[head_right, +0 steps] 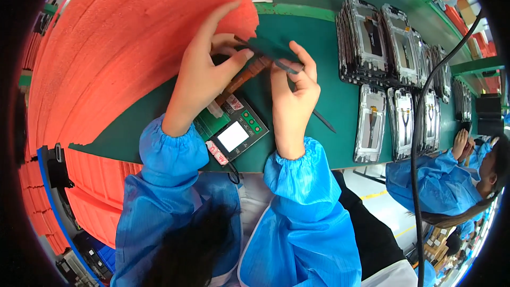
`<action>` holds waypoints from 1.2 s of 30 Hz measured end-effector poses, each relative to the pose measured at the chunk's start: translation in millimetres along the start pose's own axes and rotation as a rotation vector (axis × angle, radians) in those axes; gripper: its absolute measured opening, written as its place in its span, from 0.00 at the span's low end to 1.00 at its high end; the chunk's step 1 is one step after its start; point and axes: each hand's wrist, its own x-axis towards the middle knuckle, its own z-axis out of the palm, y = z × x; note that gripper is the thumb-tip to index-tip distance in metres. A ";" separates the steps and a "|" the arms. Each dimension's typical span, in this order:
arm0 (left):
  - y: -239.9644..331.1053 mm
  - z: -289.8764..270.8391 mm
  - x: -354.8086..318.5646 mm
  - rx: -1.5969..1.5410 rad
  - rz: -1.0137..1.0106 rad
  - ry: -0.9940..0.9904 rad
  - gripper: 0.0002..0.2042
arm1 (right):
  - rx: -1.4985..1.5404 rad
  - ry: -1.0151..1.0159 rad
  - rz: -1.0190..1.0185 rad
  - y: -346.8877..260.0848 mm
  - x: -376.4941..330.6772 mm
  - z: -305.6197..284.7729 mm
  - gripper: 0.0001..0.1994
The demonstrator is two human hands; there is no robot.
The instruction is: Connecting and testing smartphone screen panels to the phone chassis at a production line.
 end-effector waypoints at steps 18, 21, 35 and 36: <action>-13.2 -14.6 -31.5 0.527 0.669 -0.091 0.12 | 0.758 -0.279 0.834 -9.6 -5.4 -53.0 0.12; -14.5 -12.8 -56.0 0.560 0.622 0.016 0.16 | 0.602 -0.045 0.835 -21.5 -5.8 -34.9 0.13; -23.7 -23.2 -106.9 0.817 0.636 -0.216 0.21 | 0.836 -0.207 0.846 5.0 -6.5 -56.9 0.11; -24.1 -23.7 -107.7 0.831 0.639 -0.212 0.21 | 0.837 -0.203 0.845 -0.1 -8.3 -51.9 0.11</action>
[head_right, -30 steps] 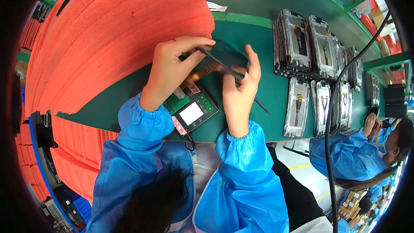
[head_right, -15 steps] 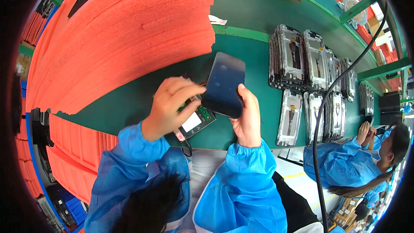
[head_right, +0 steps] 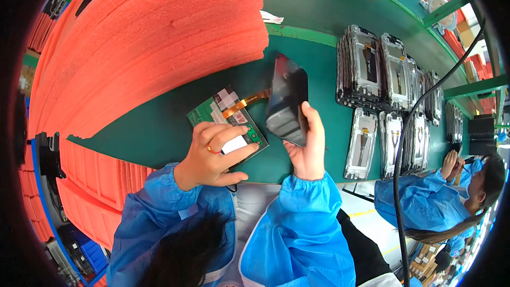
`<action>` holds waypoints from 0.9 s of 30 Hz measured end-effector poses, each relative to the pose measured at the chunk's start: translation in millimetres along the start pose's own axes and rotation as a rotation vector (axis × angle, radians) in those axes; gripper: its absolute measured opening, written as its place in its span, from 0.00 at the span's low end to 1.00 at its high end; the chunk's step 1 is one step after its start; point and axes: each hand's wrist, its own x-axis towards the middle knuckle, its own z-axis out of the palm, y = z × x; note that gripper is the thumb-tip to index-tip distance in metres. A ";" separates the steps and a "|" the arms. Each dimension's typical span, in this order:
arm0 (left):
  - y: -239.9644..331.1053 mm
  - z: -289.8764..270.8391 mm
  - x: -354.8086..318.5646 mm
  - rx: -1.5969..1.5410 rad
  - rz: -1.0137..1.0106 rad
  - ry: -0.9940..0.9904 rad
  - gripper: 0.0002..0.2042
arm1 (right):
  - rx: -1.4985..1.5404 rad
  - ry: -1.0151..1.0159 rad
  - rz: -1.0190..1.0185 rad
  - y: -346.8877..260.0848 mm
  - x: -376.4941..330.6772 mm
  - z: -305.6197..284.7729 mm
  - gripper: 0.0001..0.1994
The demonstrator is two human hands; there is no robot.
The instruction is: Connecting and testing smartphone screen panels to the phone chassis at a production line.
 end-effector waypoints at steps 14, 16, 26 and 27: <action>7.3 3.0 0.0 0.032 -0.055 -0.054 0.21 | -0.423 -0.047 -0.246 10.0 -7.3 19.0 0.15; 6.8 3.9 -3.3 0.025 -0.060 -0.036 0.19 | -0.432 -0.056 -0.252 10.4 -7.7 17.3 0.15; 6.7 0.5 -1.5 0.036 -0.068 -0.062 0.20 | -0.352 -0.053 -0.245 7.3 -5.3 13.0 0.15; 6.5 0.6 -1.8 0.037 -0.060 -0.054 0.20 | -0.323 -0.051 -0.229 6.7 -5.0 12.0 0.15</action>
